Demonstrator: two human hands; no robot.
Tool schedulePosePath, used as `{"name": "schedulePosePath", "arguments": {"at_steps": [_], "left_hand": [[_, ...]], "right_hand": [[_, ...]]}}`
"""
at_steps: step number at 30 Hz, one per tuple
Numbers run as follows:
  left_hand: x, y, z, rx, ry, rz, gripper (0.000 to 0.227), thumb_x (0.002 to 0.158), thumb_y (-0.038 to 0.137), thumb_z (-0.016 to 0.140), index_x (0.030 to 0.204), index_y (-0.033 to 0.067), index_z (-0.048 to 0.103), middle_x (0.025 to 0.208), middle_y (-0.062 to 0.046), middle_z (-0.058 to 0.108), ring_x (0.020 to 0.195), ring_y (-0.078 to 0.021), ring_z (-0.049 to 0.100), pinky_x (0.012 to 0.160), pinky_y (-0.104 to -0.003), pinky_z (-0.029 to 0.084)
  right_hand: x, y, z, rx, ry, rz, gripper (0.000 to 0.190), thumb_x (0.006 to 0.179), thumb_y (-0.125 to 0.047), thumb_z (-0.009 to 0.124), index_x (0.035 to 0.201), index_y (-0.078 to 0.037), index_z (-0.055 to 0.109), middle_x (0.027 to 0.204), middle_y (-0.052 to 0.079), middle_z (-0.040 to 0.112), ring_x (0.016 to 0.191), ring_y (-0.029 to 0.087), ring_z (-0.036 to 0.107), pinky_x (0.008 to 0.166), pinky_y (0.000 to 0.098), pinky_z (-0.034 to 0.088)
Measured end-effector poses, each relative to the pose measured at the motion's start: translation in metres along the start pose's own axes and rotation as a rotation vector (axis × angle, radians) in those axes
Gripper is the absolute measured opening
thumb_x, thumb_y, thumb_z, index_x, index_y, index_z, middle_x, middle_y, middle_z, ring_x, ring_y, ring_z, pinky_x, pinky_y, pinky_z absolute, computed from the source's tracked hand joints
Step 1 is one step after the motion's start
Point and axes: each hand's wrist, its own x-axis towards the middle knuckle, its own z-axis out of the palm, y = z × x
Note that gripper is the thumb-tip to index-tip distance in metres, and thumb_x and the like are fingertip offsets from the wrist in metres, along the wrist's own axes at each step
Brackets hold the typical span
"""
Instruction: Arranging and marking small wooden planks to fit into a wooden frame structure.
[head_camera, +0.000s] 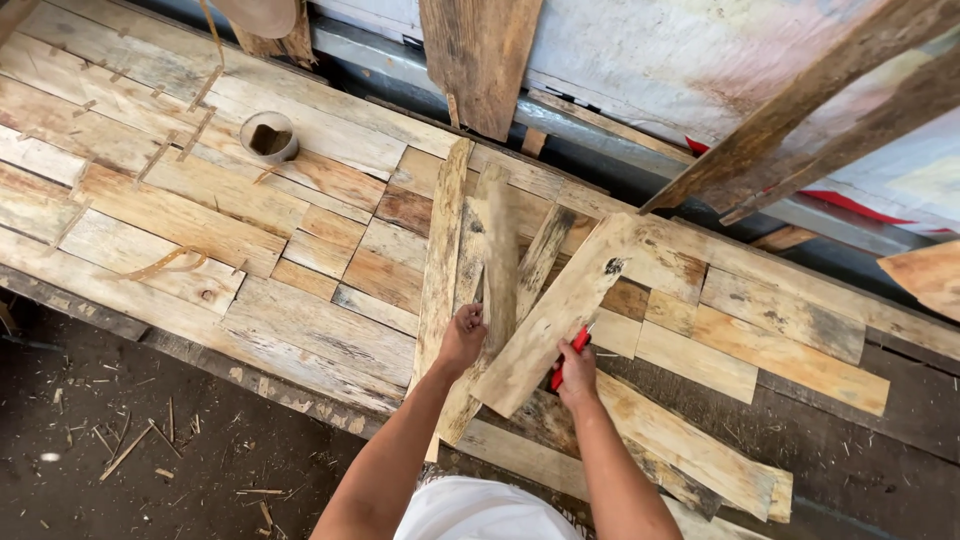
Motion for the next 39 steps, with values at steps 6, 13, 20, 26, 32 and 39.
{"name": "schedulePosePath", "arguments": {"at_steps": [6, 13, 20, 26, 32, 39], "left_hand": [[-0.006, -0.005, 0.002, 0.120, 0.067, 0.043, 0.043, 0.093, 0.003, 0.059, 0.137, 0.0017, 0.060, 0.090, -0.003, 0.065, 0.074, -0.0125, 0.058, 0.064, -0.027, 0.047], [-0.041, 0.038, 0.041, 0.819, 0.311, 0.466, 0.037, 0.095, 0.026, 0.072, 0.127, 0.0100, 0.069, 0.102, -0.016, 0.072, 0.091, -0.0249, 0.065, 0.078, -0.038, 0.052], [-0.029, -0.016, 0.097, 0.158, -0.284, -0.109, 0.038, 0.100, 0.027, 0.068, 0.126, 0.0001, 0.064, 0.092, -0.005, 0.072, 0.083, -0.0114, 0.063, 0.076, -0.031, 0.053], [-0.040, -0.018, 0.137, 0.017, -0.255, -0.221, 0.021, 0.099, 0.017, 0.068, 0.112, 0.0006, 0.067, 0.089, -0.001, 0.074, 0.075, -0.0081, 0.058, 0.065, -0.027, 0.047], [-0.031, -0.076, 0.180, -0.189, -0.100, -0.101, 0.013, 0.098, 0.015, 0.071, 0.102, 0.0041, 0.066, 0.073, 0.002, 0.062, 0.063, -0.0070, 0.051, 0.056, -0.026, 0.041], [-0.077, -0.068, 0.257, -0.107, 0.005, -0.139, 0.014, 0.097, 0.017, 0.071, 0.105, 0.0053, 0.069, 0.074, 0.005, 0.067, 0.064, -0.0046, 0.056, 0.058, -0.023, 0.043]], "right_hand": [[-0.006, -0.014, -0.043, -0.201, 0.020, -0.043, 0.013, 0.098, -0.022, 0.071, 0.103, -0.011, 0.065, 0.081, -0.003, 0.060, 0.066, 0.010, 0.052, 0.057, 0.0284, 0.045], [-0.031, -0.033, -0.056, -0.229, -0.006, 0.023, 0.023, 0.092, -0.022, 0.074, 0.114, -0.017, 0.070, 0.090, -0.007, 0.067, 0.075, 0.006, 0.056, 0.063, 0.0279, 0.045], [-0.037, -0.026, -0.091, -0.205, -0.058, 0.061, 0.020, 0.095, -0.022, 0.077, 0.109, -0.011, 0.070, 0.085, -0.004, 0.066, 0.070, 0.009, 0.056, 0.062, 0.0288, 0.046], [-0.053, -0.047, -0.135, -0.061, -0.031, 0.133, 0.025, 0.101, -0.034, 0.065, 0.107, -0.010, 0.072, 0.085, -0.001, 0.069, 0.067, 0.010, 0.058, 0.059, 0.0282, 0.047], [-0.051, -0.059, -0.214, 0.016, -0.033, 0.162, 0.032, 0.102, -0.037, 0.063, 0.107, -0.007, 0.073, 0.089, 0.001, 0.074, 0.068, 0.009, 0.058, 0.058, 0.0254, 0.044], [-0.071, -0.076, -0.304, -0.053, -0.127, 0.197, 0.028, 0.097, -0.034, 0.072, 0.105, -0.007, 0.075, 0.090, 0.001, 0.072, 0.067, 0.007, 0.055, 0.055, 0.0246, 0.042]]}}
